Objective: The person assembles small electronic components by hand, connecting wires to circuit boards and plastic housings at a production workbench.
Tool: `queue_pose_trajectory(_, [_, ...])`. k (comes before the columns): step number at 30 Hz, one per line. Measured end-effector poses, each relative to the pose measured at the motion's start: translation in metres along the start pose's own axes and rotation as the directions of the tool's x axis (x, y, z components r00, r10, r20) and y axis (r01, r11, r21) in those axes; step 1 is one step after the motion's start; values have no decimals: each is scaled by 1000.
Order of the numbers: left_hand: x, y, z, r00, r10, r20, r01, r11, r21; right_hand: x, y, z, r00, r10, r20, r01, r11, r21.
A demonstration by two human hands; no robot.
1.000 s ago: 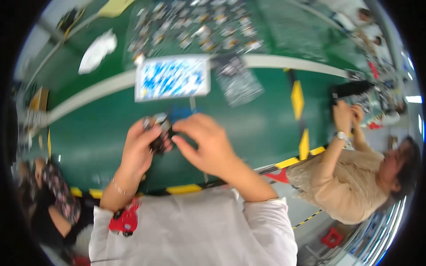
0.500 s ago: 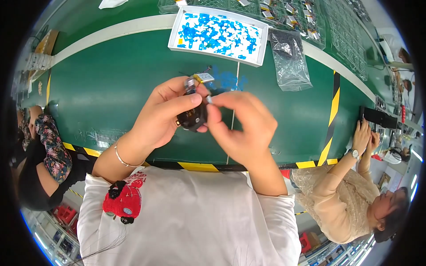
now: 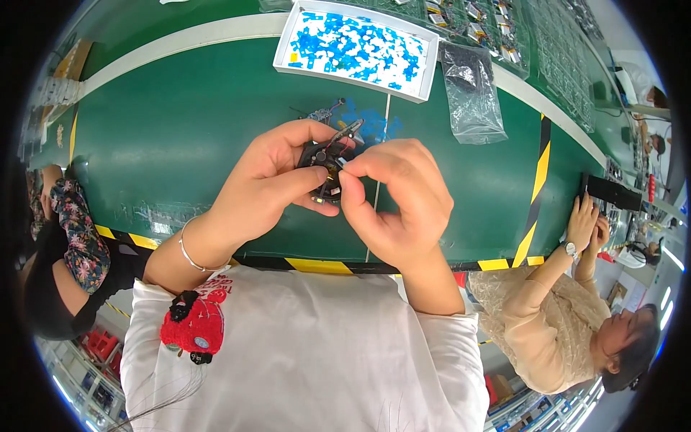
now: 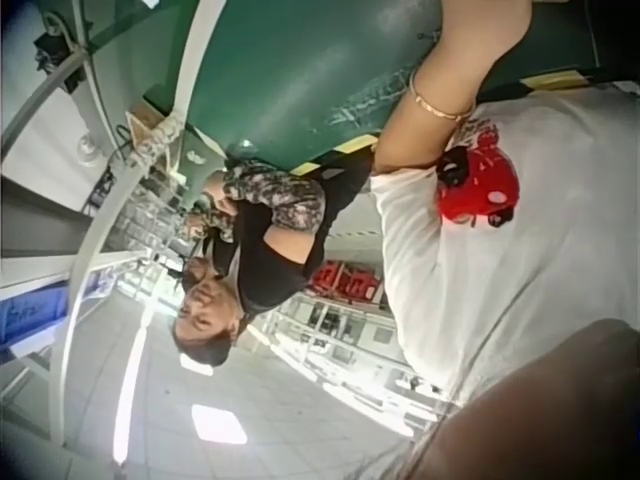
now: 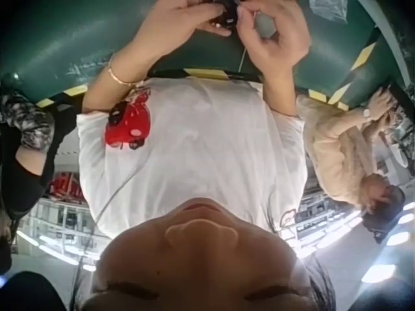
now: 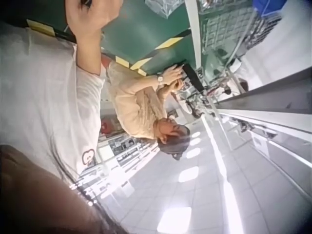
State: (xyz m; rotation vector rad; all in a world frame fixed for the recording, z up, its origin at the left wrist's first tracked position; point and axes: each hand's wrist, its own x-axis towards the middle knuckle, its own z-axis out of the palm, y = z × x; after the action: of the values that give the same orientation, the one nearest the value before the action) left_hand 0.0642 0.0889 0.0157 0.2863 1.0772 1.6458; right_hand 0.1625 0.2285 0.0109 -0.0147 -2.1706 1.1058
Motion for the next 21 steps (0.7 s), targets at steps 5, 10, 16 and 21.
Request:
queue_pose_trajectory(5, [-2, 1, 1, 999, 32, -1, -32, 999, 24, 2, 3, 0, 990, -125, 60, 134, 975, -174])
queue_pose_trajectory(10, [-4, 1, 3, 997, 69, -20, -68, 996, 57, -1, -2, 1, 996, -87, 34, 92, 976, -198])
queue_pose_trajectory(16, [-5, -7, 4, 989, 147, -21, -146, 988, 44, -1, -7, -1, 998, 12, 62, -1, 985, -172])
queue_pose_trajectory(21, [-7, -7, 6, 970, 243, -10, -240, 965, 102, 0, -9, 1, 950, 313, -9, -312, 947, 79])
